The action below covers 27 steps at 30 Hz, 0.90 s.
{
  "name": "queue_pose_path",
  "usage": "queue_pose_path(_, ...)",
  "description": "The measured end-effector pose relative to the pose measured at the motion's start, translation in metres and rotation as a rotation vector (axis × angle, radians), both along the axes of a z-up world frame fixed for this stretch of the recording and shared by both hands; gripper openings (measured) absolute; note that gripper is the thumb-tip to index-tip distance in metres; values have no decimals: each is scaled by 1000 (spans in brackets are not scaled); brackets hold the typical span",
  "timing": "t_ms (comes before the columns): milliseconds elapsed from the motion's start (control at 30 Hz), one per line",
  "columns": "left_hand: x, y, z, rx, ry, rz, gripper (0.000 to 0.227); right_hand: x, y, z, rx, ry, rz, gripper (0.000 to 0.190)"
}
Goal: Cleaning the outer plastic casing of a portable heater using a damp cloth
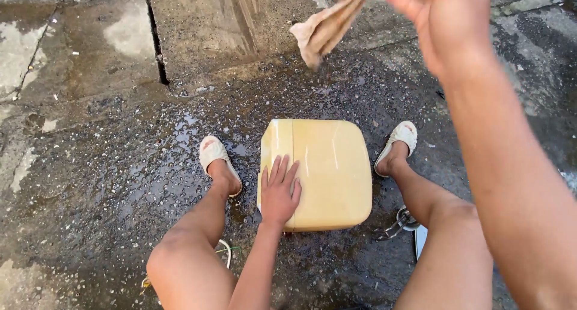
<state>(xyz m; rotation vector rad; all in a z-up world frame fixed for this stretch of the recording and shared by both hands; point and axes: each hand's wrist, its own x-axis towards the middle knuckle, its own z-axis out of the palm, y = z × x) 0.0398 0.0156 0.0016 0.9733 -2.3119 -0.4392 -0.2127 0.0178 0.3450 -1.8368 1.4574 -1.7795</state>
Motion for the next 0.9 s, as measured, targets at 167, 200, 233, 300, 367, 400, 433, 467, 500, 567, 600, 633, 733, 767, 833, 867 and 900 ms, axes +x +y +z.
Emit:
queue_pose_path(167, -17, -27, 13, 500, -10, 188, 42, 68, 47, -67, 274, -746, -220, 34)
queue_pose_path(200, -24, -30, 26, 499, -11, 188, 42, 72, 58, -103, 273, -747, -221, 34)
queue_pose_path(233, -30, -34, 38, 692, 125, 248, 40, 77, 68, -140, 343, -963, -210, 30)
queue_pose_path(300, -48, -42, 28, 881, 260, 310, 38, 80, 89, -225, 410, -1184, -197, 27)
queue_pose_path(367, -73, -51, -17, 1460, 679, 224, 54, 75, 108, -321, 697, -1347, -281, 48)
queue_pose_path(400, -71, -47, 2, 1461, 674, 225, 54, 88, 113, -312, 697, -1352, -283, 48)
queue_pose_path(433, -73, -44, 21, 1357, 545, 221, 61, 97, 117, -301, 673, -1389, -309, 46)
queue_pose_path(467, -74, -41, 41, 1251, 419, 217, 68, 106, 121, -290, 649, -1426, -335, 44)
queue_pose_path(500, -82, -49, 36, 1256, 417, 219, 68, 106, 123, -284, 653, -1426, -339, 44)
queue_pose_path(567, -97, -64, 25, 924, -66, 280, 76, 107, 126, -273, 661, -1383, -266, 34)
queue_pose_path(600, -105, -71, 12, 925, -67, 280, 76, 107, 124, -264, 662, -1384, -266, 34)
queue_pose_path(633, -116, -81, 0, 914, -120, 278, 72, 106, 120, -253, 664, -1393, -275, 31)
queue_pose_path(733, -134, -88, -36, 916, -169, 252, 58, 94, 115, -245, 610, -1478, -272, 26)
queue_pose_path(767, -137, -91, -47, 926, -166, 233, 50, 89, 112, -246, 551, -1554, -252, 23)
queue_pose_path(833, -120, -90, -21, 1069, 131, 246, 29, 83, 111, -249, 556, -1510, -254, 24)
queue_pose_path(867, -110, -88, -8, 1196, 435, 254, 13, 82, 111, -251, 561, -1466, -257, 24)
queue_pose_path(900, -99, -83, 15, 1191, 432, 259, 13, 76, 113, -254, 560, -1472, -250, 24)
